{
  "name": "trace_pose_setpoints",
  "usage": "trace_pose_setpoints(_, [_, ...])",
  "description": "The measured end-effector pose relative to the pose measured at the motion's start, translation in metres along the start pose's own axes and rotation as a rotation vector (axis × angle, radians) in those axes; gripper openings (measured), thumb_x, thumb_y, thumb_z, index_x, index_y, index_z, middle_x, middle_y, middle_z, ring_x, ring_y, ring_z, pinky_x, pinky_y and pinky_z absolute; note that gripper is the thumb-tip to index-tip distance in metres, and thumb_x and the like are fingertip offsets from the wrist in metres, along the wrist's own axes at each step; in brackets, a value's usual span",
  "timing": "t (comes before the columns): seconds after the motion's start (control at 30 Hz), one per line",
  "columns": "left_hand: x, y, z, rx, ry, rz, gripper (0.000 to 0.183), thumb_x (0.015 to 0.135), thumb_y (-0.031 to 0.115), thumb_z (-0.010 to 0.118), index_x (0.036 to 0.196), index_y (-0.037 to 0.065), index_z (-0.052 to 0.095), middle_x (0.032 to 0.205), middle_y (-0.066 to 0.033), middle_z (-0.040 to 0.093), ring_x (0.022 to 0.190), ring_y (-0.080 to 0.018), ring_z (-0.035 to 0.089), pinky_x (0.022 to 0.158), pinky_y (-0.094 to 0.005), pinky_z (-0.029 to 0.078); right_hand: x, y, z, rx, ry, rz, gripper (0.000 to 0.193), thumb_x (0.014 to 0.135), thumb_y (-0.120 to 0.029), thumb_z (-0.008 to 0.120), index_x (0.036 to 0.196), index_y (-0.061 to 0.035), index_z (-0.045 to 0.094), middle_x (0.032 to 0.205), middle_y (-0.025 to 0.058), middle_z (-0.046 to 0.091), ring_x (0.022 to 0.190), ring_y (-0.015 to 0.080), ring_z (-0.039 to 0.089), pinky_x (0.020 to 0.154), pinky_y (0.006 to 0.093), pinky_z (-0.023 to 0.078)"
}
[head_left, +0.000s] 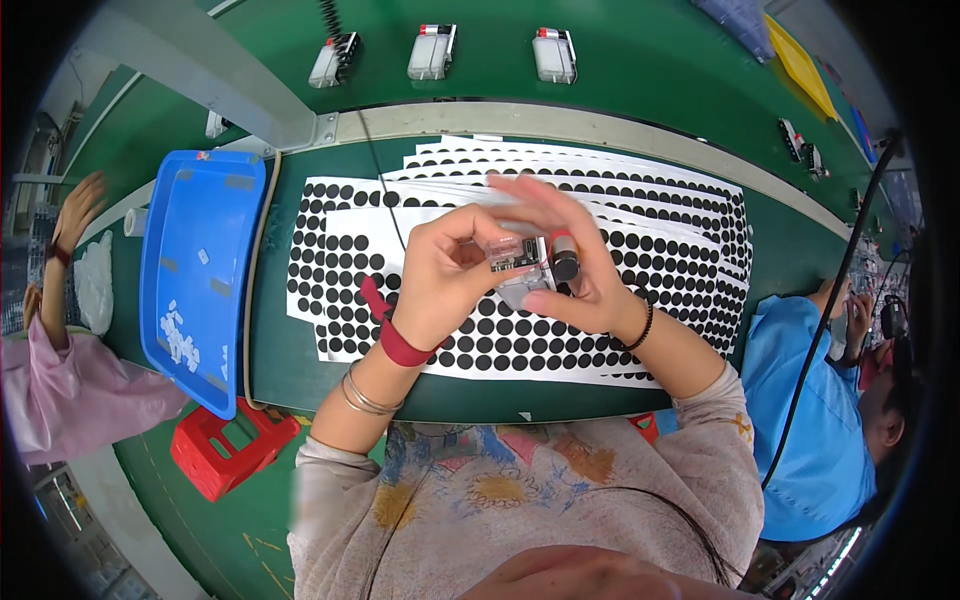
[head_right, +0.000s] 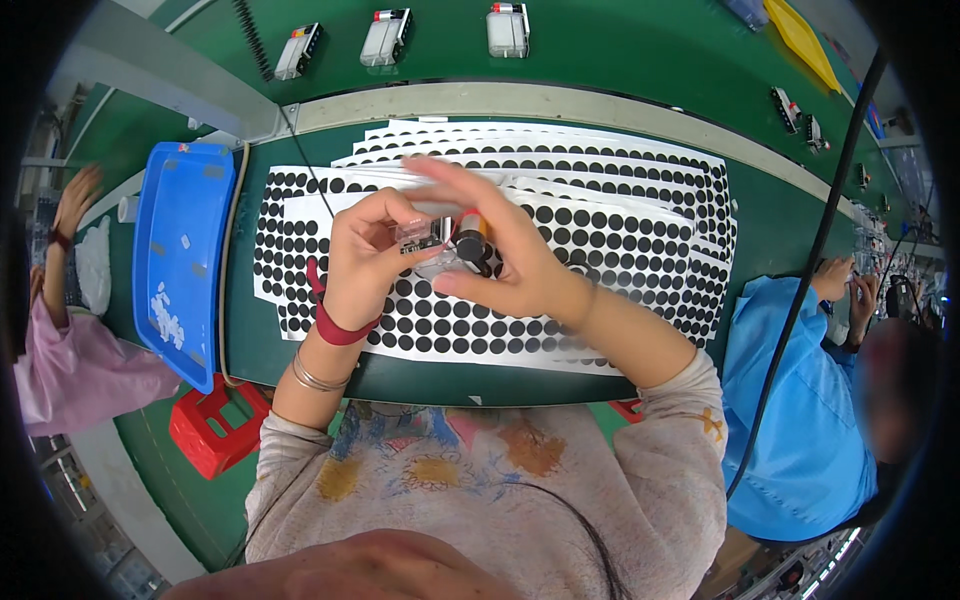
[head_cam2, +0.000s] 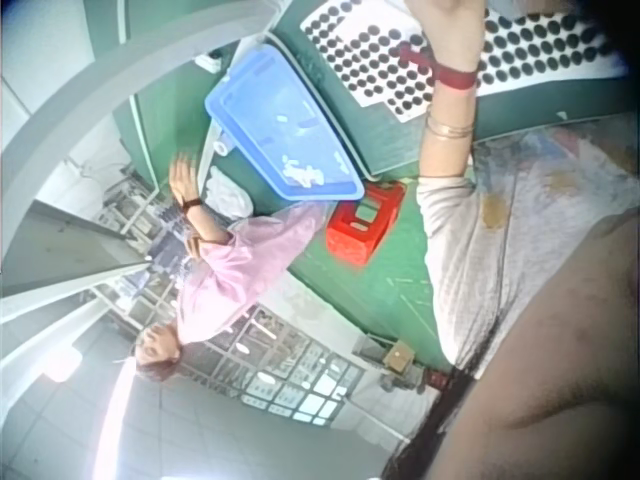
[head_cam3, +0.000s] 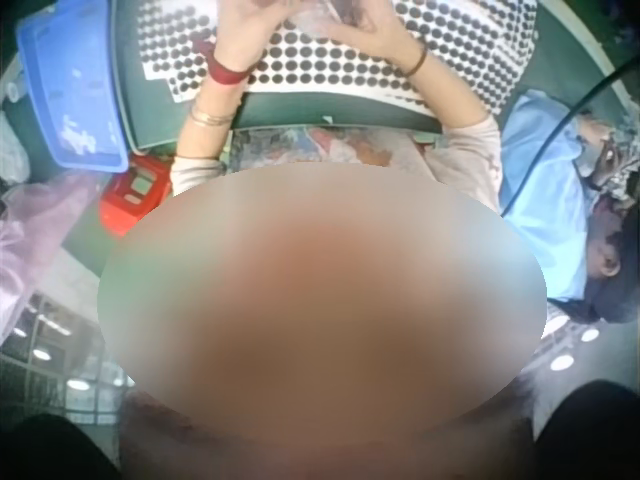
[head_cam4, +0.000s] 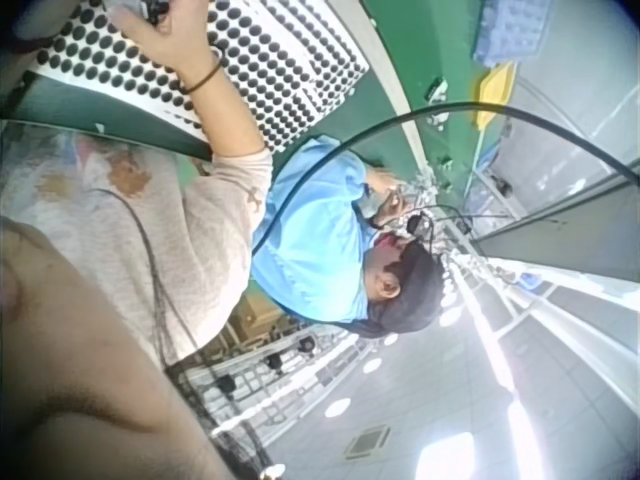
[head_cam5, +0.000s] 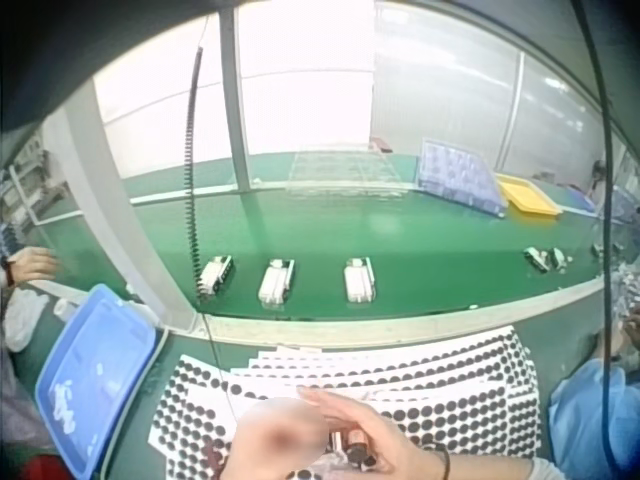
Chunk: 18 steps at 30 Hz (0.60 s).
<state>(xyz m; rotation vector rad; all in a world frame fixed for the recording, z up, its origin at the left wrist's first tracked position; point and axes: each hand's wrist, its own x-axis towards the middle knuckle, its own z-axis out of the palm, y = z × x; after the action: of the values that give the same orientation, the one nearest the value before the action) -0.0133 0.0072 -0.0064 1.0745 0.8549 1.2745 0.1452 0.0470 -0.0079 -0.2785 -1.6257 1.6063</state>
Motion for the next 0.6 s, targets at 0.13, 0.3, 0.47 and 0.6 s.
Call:
trace_pose_setpoints(0.13, [0.0, -0.003, -0.001, 0.062, 0.047, 0.063, 0.018, 0.071, -0.007, 0.063, 0.084, 0.001, 0.053, 0.085, -0.0025, 0.056, 0.076, -0.0065, 0.054, 0.064, -0.0211, 0.045, -0.004, -0.005, -0.01, -0.577, -0.085, -0.03, 0.071, 0.074, -0.006, 0.065, 0.134, -0.0022, 0.027, 0.123, 0.0169, 0.049, 0.103, 0.0209, 0.055, 0.08, 0.0301, 0.047])
trace_pose_setpoints(0.3, [0.004, -0.002, 0.011, 0.457, 0.398, 0.236, 0.016, 0.081, 0.017, 0.058, 0.082, 0.003, 0.052, 0.078, -0.0054, 0.056, 0.066, -0.0184, 0.054, 0.059, -0.0266, 0.044, -0.008, 0.006, 0.0, -0.699, 0.329, -0.264, 0.064, 0.065, 0.004, 0.068, 0.123, 0.003, 0.041, 0.109, 0.019, 0.058, 0.085, 0.022, 0.064, 0.067, 0.0266, 0.052])
trace_pose_setpoints(0.47, [-0.002, 0.015, 0.012, 0.897, 0.148, 0.234, 0.036, 0.07, 0.038, 0.069, 0.064, 0.007, 0.05, 0.057, -0.0034, 0.054, 0.054, -0.0199, 0.055, 0.049, -0.0297, 0.042, -0.003, 0.001, 0.0, -0.897, 0.23, -0.37, 0.063, 0.06, 0.008, 0.064, 0.12, 0.0036, 0.044, 0.108, 0.018, 0.059, 0.089, 0.0259, 0.063, 0.07, 0.0288, 0.053])
trace_pose_setpoints(0.6, [-0.003, 0.017, 0.012, 1.037, 0.178, 0.24, 0.03, 0.068, 0.034, 0.07, 0.065, 0.009, 0.052, 0.055, -0.0016, 0.054, 0.051, -0.0187, 0.055, 0.045, -0.0301, 0.042, -0.002, 0.0, 0.001, -0.876, 0.278, -0.313, 0.057, 0.063, 0.008, 0.063, 0.118, 0.0032, 0.047, 0.106, 0.0177, 0.06, 0.089, 0.0258, 0.063, 0.071, 0.0287, 0.053])
